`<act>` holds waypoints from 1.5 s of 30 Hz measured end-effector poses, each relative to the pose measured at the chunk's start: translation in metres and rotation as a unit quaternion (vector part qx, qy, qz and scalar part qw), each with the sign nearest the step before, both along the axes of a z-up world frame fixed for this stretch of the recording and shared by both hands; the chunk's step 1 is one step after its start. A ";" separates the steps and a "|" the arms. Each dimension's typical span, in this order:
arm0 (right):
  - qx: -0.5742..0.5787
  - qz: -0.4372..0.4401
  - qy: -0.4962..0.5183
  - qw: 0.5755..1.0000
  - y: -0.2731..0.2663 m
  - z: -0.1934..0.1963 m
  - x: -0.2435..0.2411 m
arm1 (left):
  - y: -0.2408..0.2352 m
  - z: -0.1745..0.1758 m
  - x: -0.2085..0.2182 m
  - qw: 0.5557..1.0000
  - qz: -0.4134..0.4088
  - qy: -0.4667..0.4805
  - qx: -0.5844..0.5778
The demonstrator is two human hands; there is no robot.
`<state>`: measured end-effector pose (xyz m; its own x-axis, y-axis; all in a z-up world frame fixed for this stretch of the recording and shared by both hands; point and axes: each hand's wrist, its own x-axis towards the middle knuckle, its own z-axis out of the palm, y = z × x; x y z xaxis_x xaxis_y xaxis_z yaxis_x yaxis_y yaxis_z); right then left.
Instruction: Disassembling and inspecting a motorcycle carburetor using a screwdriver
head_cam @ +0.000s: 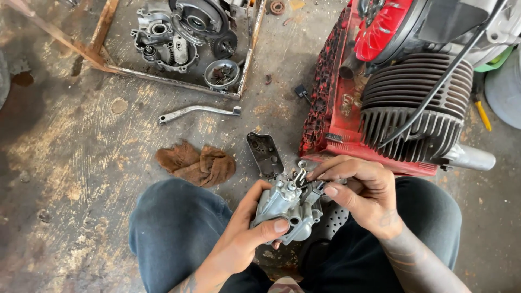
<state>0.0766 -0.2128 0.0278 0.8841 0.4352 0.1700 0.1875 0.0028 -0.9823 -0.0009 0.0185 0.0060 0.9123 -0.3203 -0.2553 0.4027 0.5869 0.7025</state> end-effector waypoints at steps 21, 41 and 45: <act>-0.045 -0.001 0.034 0.998 0.042 0.016 0.017 | 0.021 -0.011 0.019 0.998 0.039 -0.003 0.045; -0.043 -0.213 -0.113 0.969 0.014 0.042 0.009 | 0.012 -0.007 0.006 0.984 0.047 -0.115 0.129; 0.164 -0.195 -0.061 0.965 -0.002 0.037 0.023 | 0.013 -0.007 0.004 0.984 0.043 -0.160 0.070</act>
